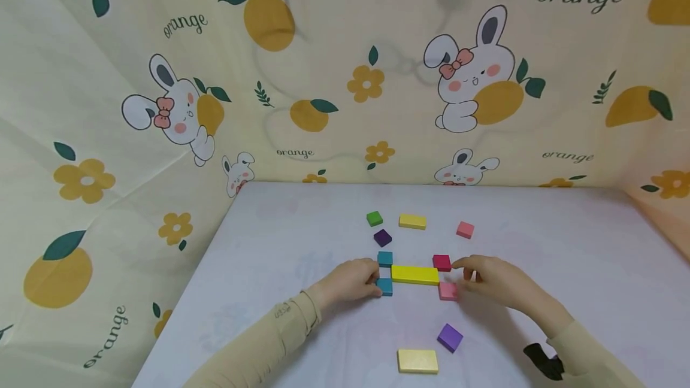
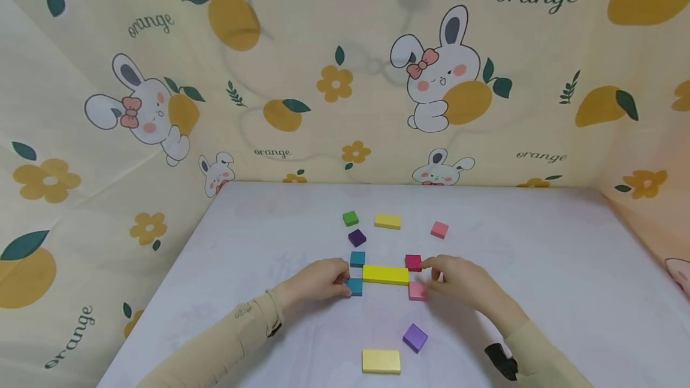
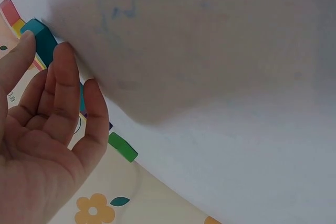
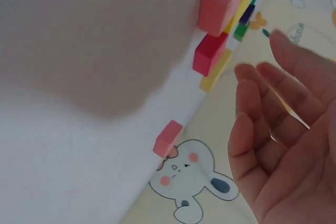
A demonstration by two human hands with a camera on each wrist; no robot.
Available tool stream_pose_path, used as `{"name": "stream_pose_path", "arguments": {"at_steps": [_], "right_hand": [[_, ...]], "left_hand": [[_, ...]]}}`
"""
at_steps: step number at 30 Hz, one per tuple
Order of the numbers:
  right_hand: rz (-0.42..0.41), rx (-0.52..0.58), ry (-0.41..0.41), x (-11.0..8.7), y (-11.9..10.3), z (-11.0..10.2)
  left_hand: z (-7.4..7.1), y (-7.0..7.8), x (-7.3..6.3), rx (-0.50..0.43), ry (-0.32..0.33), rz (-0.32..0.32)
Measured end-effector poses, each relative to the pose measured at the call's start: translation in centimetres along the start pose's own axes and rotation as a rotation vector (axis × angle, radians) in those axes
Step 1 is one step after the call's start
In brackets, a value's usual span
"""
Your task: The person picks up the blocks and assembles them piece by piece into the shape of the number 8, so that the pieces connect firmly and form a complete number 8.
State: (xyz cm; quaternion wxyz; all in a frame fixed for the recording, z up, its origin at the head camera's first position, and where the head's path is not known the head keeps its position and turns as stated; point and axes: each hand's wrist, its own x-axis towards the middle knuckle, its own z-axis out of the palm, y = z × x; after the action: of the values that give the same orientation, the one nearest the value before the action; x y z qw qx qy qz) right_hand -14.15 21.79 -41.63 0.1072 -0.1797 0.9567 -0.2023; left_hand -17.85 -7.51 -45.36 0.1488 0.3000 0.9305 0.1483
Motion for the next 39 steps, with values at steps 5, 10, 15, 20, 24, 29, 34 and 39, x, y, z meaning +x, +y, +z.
{"name": "stream_pose_path", "arguments": {"at_steps": [5, 10, 15, 20, 24, 29, 34, 39], "right_hand": [[-0.042, 0.087, -0.093, -1.2, -0.4, 0.3], [-0.132, 0.197, -0.207, -2.0, -0.6, 1.1], [-0.179, 0.311, -0.343, -2.4, -0.9, 2.1], [-0.23, 0.318, -0.382, -2.4, -0.8, 2.9], [-0.236, 0.313, -0.387, -2.3, -0.6, 3.3], [-0.218, 0.319, -0.386, -2.2, -0.7, 3.5], [-0.238, 0.302, -0.367, -2.0, -0.6, 3.5], [-0.231, 0.248, -0.312, -1.7, -0.6, 3.4]], "left_hand": [[-0.1, 0.1, 0.0, -0.002, 0.006, -0.004], [-0.2, 0.1, 0.0, -0.015, 0.003, -0.006], [-0.3, 0.1, 0.0, -0.026, -0.002, -0.013], [-0.4, 0.1, 0.0, -0.018, -0.002, -0.008], [-0.4, 0.2, 0.0, -0.015, 0.0, -0.003], [-0.3, 0.1, -0.2, -0.023, -0.001, 0.004], [-0.3, 0.1, -0.2, -0.03, -0.003, 0.011], [-0.3, 0.1, -0.1, -0.025, -0.003, 0.012]]}}
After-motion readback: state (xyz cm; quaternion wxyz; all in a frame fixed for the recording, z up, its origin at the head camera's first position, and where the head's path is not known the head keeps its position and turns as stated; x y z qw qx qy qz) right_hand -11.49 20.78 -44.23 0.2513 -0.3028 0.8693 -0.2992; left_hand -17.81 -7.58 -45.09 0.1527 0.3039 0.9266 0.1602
